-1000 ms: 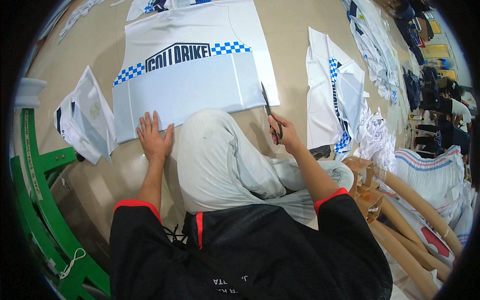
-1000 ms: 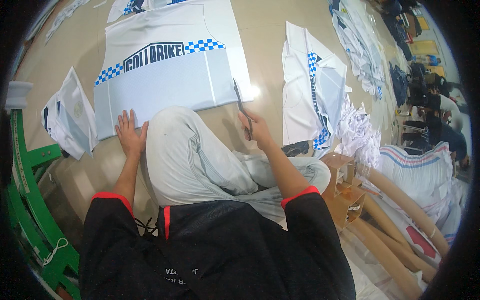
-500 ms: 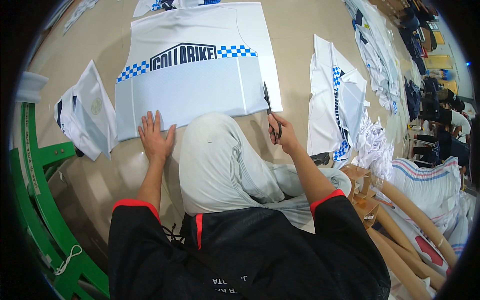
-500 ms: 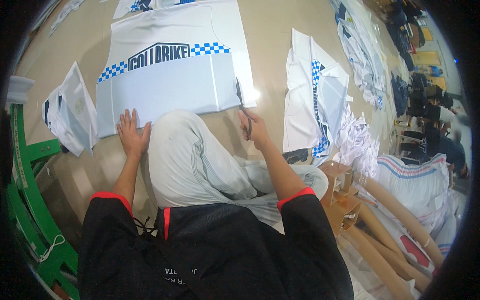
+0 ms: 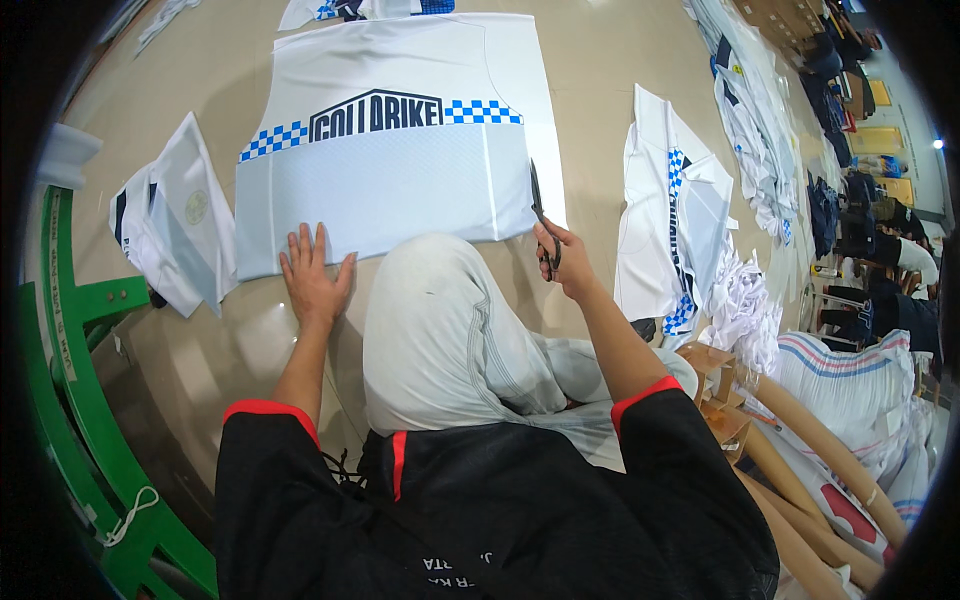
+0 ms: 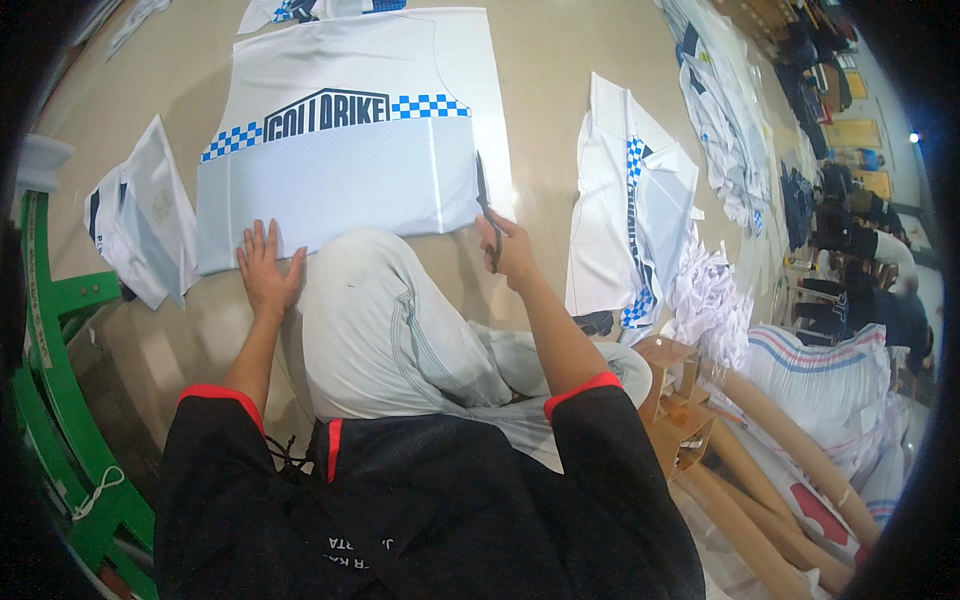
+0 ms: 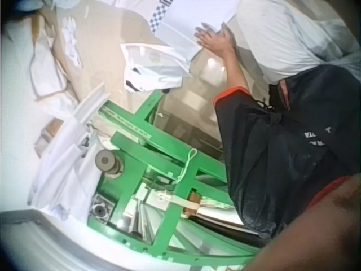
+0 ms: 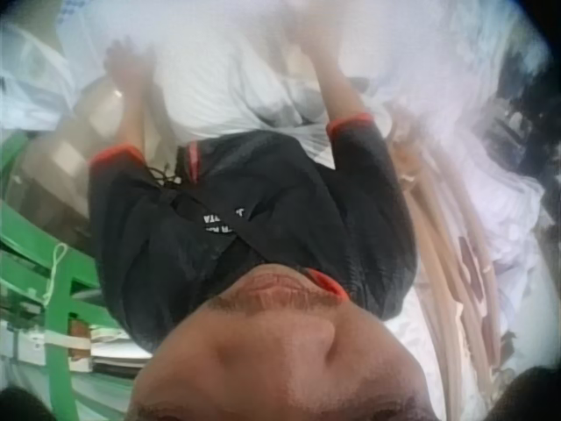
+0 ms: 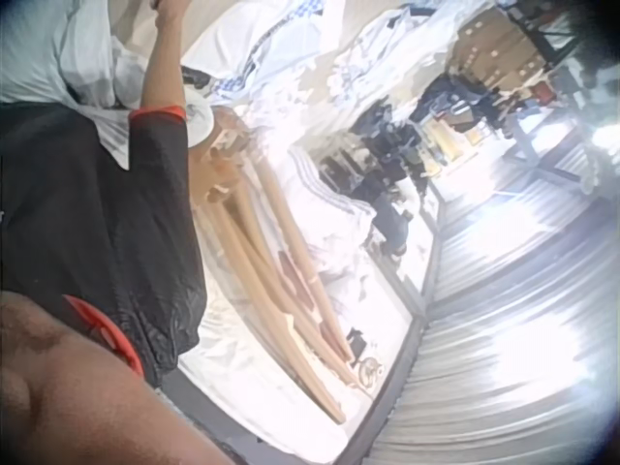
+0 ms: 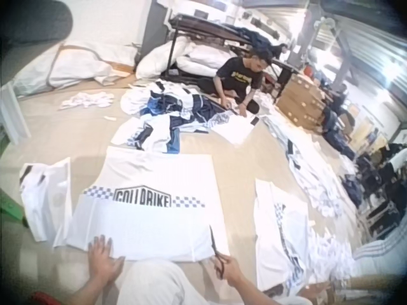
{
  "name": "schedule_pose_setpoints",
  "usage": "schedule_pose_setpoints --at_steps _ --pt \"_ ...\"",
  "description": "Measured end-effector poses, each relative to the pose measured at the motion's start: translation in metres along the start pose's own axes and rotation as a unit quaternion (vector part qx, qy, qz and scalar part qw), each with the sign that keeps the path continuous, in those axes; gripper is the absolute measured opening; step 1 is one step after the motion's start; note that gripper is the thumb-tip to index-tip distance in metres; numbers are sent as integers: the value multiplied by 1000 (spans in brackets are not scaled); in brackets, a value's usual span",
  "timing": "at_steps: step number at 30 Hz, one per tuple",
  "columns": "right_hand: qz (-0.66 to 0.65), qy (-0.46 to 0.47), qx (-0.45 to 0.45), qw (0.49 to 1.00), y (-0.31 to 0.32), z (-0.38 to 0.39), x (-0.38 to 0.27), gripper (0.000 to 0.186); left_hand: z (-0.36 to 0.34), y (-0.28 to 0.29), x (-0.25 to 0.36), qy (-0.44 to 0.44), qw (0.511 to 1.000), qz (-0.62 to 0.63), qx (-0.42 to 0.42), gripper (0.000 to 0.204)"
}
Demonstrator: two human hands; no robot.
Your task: The person sits on the floor and uses scissors to cut a large white and blue patterned fabric sheet. They repeatedly unfold, align, and trim the fabric, discarding cut pieces into a nearby box.
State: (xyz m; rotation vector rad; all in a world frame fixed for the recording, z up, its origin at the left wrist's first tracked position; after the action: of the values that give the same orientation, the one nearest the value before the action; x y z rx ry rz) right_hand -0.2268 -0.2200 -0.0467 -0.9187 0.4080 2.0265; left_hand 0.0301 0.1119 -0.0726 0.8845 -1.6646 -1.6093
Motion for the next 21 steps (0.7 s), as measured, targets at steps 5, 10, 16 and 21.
schedule_pose_setpoints --at_steps 5,10,16,21 --pt "-6 -12 20 1000 -12 -6 -27 72 0 1 1 3 1000 -8 -13 77" --pt "33 9 2 999 -9 -22 -29 77 -1 -1 1 9 1000 -11 -26 77" --pt "40 20 -5 999 -5 -29 -20 78 0 -3 -2 10 999 -8 -29 77" --pt "22 -12 19 1000 -21 -32 -47 77 0 0 1 5 1000 -8 -20 77"
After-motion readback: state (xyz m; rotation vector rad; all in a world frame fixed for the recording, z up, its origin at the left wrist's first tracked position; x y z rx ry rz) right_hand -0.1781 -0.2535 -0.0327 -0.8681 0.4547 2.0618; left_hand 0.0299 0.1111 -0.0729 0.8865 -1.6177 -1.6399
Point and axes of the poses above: each hand's wrist, its own z-axis away from the middle knuckle, its own y-axis out of the back of the hand, x = y × z, the point moved 4 cm from there along -z, towards the middle knuckle, and after that the axes turned 12 degrees about -z, right-handed, at the moved point
